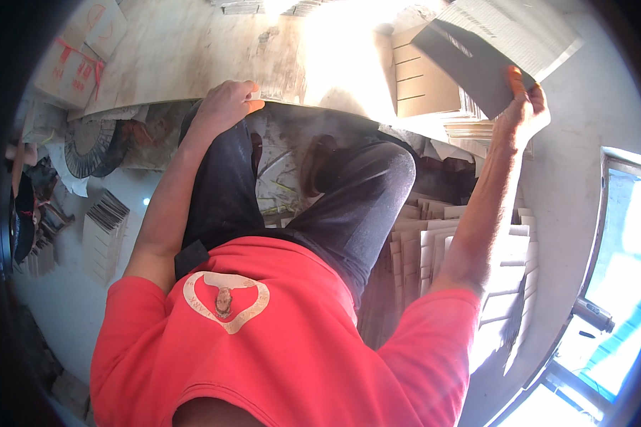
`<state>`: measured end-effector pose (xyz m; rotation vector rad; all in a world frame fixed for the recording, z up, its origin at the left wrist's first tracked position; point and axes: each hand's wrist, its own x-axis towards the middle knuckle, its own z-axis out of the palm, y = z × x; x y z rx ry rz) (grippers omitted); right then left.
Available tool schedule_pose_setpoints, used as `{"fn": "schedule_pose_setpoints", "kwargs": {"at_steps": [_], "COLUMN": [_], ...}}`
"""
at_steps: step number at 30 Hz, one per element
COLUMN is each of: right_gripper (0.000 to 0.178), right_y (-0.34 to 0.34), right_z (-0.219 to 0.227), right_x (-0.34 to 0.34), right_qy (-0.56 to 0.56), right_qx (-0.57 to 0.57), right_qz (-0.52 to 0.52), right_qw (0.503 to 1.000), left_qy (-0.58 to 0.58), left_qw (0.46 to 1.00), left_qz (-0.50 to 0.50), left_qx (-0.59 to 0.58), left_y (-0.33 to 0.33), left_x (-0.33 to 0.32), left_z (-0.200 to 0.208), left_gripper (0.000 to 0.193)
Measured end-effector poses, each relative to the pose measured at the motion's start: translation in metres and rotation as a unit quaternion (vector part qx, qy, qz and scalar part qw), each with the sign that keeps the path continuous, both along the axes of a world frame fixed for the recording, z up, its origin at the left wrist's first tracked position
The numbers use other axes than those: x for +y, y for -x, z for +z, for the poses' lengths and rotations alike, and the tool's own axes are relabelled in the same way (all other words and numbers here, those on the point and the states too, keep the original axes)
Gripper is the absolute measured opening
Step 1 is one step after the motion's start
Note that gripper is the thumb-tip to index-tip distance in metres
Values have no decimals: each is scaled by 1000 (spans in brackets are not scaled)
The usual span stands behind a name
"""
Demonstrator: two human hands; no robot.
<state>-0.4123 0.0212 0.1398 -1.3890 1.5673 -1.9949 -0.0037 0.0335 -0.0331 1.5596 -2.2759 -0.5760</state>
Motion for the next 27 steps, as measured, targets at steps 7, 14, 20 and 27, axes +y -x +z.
{"fn": "schedule_pose_setpoints", "kwargs": {"at_steps": [7, 14, 20, 27], "right_gripper": [12, 22, 22, 14], "right_y": [-6, -41, -65, -100], "right_z": [19, 41, 38, 30], "right_x": [33, 89, 100, 85], "right_qy": [-41, -56, -24, 22], "right_qx": [12, 189, 59, 6], "right_qz": [47, -32, 13, 92], "right_qw": [998, 980, 998, 995], "left_qy": [44, 10, 2, 32], "left_qw": [999, 999, 1000, 999], "left_qz": [-17, -32, 20, 19], "left_qx": [-4, -40, -7, 26], "left_y": [4, 5, -16, -26], "left_x": [1, 5, 9, 15], "left_z": [-5, -1, -5, -7], "left_gripper": [28, 28, 29, 27]}}
